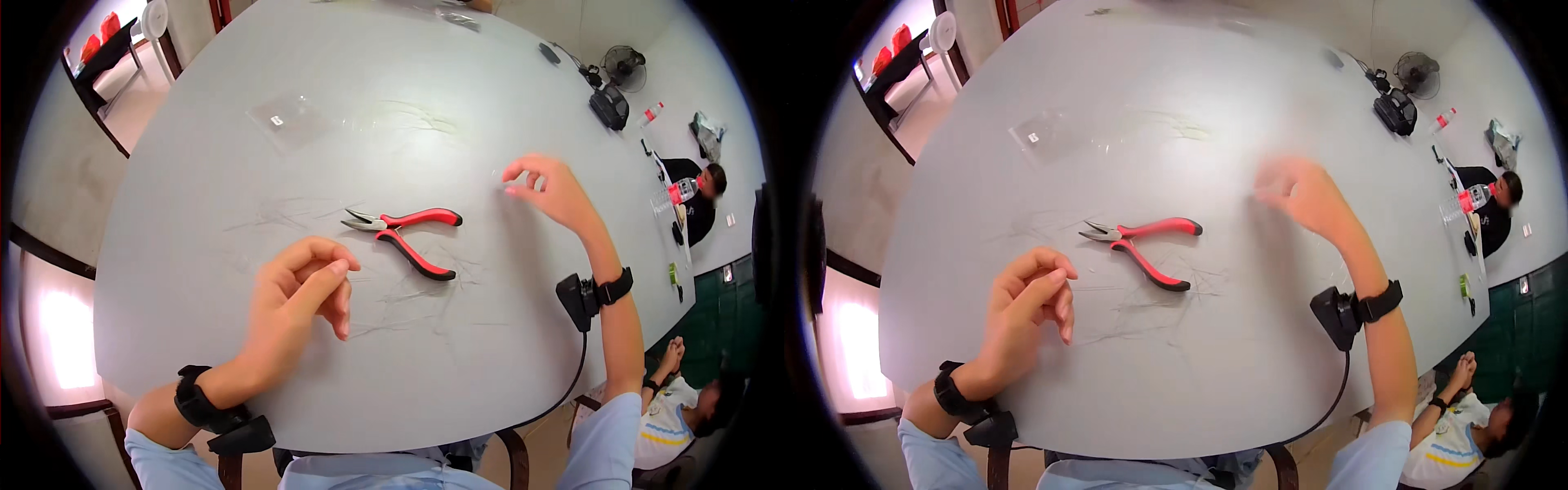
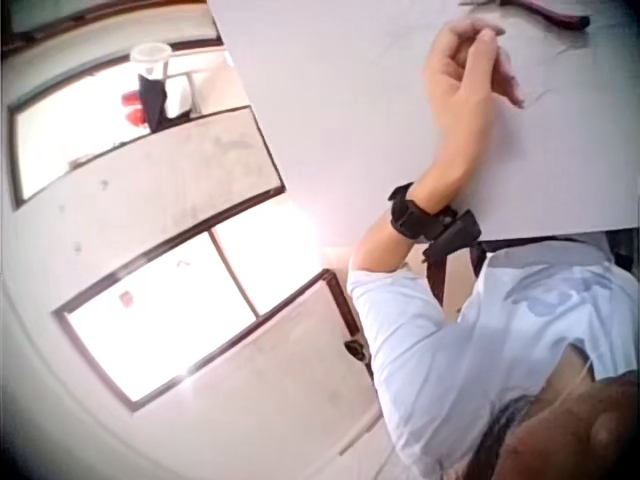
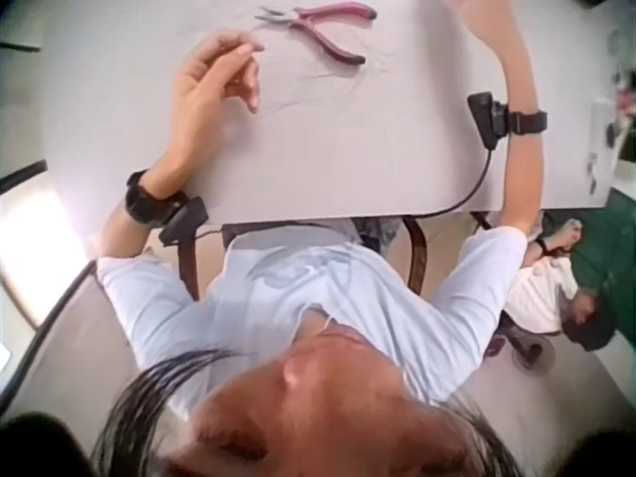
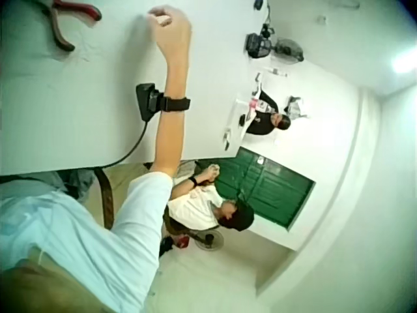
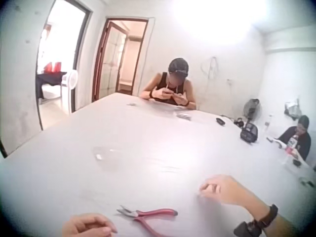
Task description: The person assembles fishing gear by threading thin line through a small connector and using pliers to cut lengths of the line on a table.
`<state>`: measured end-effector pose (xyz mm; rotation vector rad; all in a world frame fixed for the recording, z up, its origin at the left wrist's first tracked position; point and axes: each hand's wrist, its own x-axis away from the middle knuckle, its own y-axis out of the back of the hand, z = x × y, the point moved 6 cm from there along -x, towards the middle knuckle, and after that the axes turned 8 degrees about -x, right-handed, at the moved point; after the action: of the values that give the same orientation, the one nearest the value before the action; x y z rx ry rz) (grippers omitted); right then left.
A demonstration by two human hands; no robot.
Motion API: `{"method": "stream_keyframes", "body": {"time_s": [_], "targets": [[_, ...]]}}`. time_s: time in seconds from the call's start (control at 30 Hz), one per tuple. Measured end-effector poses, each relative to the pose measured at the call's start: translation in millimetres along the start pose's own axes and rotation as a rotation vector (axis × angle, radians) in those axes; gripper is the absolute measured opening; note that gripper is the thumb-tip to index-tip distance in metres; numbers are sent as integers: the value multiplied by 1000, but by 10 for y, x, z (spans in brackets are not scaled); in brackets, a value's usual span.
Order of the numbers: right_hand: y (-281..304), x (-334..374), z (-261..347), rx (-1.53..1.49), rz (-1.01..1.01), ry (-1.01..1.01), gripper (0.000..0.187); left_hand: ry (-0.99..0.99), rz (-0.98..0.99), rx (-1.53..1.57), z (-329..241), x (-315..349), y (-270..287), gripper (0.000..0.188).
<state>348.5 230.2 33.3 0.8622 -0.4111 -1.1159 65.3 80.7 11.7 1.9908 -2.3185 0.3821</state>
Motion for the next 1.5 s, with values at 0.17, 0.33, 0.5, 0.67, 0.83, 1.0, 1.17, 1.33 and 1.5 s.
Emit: {"method": "stream_keyframes", "body": {"time_s": [0.17, 0.33, 0.5, 0.67, 0.83, 1.0, 1.17, 1.33, 1.5], "targets": [[-95, 309, 382, 31, 99, -21, 16, -8, -30, -68, -6, 2, -20, 14], [-279, 542, 670, 87, 196, 278, 13, -16, -9, -20, 5, 4, -21, 13], [-350, 649, 753, 189, 264, 254, 9, -14, -2, -11, 13, 10, -17, 13], [-385, 660, 730, 254, 250, 270, 6, -14, 8, -7, 6, 22, -23, 13], [-296, 652, 681, 129, 198, 175, 6, -5, 13, -9, 2, 30, -31, 13], [-208, 628, 679, 58, 177, 94, 5, -2, 19, -8, 3, 31, -34, 12], [-157, 621, 593, -148, 176, -75, 3, -2, 40, -34, -11, 33, -58, 12], [-304, 651, 715, -498, 300, -224, 3, 39, 136, -131, -21, 43, -158, 16], [-483, 681, 988, -408, 356, 32, 5, 96, 204, -170, -18, 57, -262, 22]]}}
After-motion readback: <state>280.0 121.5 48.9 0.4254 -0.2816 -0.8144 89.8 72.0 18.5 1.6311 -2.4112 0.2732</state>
